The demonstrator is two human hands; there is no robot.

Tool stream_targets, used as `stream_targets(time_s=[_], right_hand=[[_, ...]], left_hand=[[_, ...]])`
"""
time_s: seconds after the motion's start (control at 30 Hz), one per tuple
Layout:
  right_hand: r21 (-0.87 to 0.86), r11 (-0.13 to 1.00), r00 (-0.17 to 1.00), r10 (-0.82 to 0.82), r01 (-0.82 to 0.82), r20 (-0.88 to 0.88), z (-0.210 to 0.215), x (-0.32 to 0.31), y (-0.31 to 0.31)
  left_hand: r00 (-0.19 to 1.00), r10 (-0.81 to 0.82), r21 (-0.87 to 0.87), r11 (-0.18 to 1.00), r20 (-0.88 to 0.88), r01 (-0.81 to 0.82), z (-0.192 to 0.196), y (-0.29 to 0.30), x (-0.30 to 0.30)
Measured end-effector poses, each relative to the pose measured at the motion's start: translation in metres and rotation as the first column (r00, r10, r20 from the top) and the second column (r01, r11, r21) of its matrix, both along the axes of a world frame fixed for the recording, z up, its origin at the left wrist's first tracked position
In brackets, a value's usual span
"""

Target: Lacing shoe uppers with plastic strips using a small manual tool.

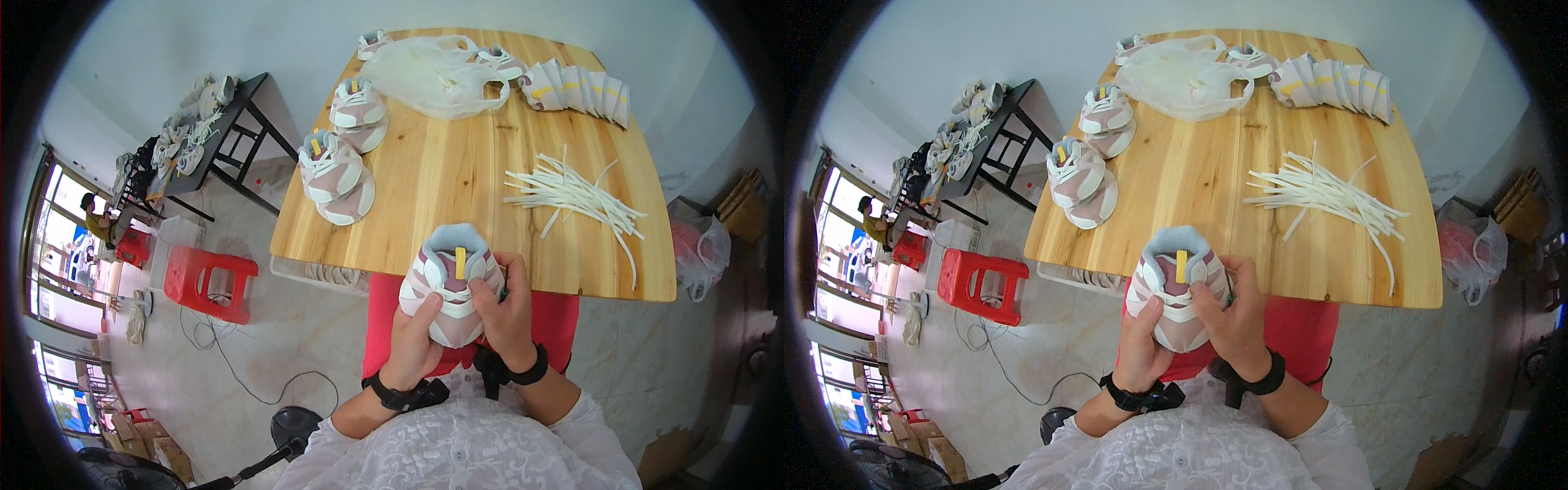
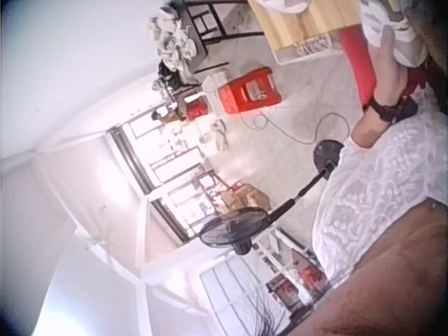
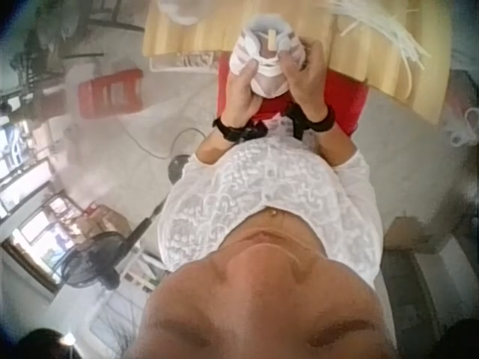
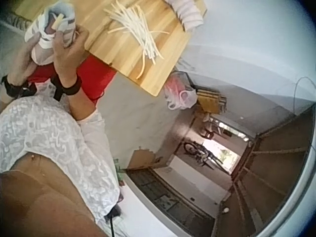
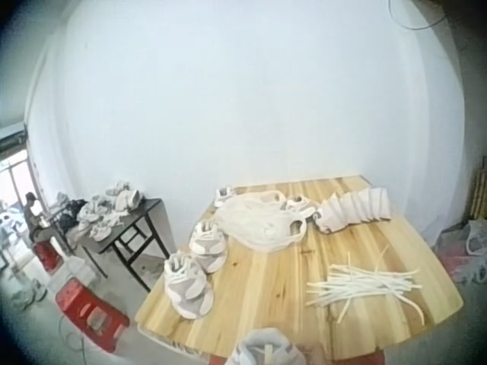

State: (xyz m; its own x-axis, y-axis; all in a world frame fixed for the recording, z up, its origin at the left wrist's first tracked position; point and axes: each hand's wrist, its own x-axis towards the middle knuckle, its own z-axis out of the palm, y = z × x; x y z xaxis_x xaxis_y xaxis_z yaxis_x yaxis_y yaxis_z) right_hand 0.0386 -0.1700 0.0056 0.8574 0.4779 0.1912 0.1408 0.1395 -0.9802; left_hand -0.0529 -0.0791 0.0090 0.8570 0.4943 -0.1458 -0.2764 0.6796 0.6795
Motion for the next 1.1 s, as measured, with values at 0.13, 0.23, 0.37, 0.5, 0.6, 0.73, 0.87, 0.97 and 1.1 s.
stream_targets(time_s=[0.13,0.23,0.37,0.5,0.6,0.73,0.87,0.97,1.1], right_hand=[[0.13,0.988,0.994,0.094,-0.085,-0.061,-0.007,0.003,0.002],[0.152,0.98,0.989,0.141,-0.132,-0.05,-0.003,0.004,0.002],[0.118,0.981,0.989,0.15,-0.151,0.015,0.001,0.005,0.002],[0.114,0.98,0.987,0.163,-0.163,0.011,-0.001,0.005,0.002],[0.099,0.972,0.977,0.208,-0.212,0.051,-0.008,0.008,-0.001],[-0.01,0.942,0.939,0.335,-0.335,0.073,-0.009,0.01,-0.008],[0.013,0.918,0.911,0.39,-0.395,0.134,-0.012,0.009,-0.006],[0.078,0.922,0.91,0.355,-0.379,0.216,-0.018,0.009,0.002],[0.027,0.923,0.9,0.366,-0.383,0.236,-0.016,0.01,0.001]], left_hand=[[1.0,0.01,0.053,0.999,0.008,-0.01,-0.002,0.008,0.002],[0.999,0.013,0.027,1.0,0.051,-0.014,-0.002,0.012,0.0],[0.998,0.016,-0.006,1.0,0.069,-0.015,-0.001,0.011,-0.001],[0.997,0.008,0.046,0.999,0.077,-0.011,-0.007,0.012,-0.007],[0.994,-0.009,0.104,0.995,0.113,-0.003,-0.009,0.011,-0.011],[0.992,-0.078,0.206,0.977,0.101,0.056,-0.017,0.018,-0.022],[0.985,-0.168,0.315,0.937,0.032,0.15,-0.018,0.025,-0.028],[0.97,-0.24,0.406,0.89,0.028,0.208,-0.005,0.021,-0.026],[0.964,-0.253,0.504,0.824,-0.084,0.26,-0.011,0.025,-0.028]])
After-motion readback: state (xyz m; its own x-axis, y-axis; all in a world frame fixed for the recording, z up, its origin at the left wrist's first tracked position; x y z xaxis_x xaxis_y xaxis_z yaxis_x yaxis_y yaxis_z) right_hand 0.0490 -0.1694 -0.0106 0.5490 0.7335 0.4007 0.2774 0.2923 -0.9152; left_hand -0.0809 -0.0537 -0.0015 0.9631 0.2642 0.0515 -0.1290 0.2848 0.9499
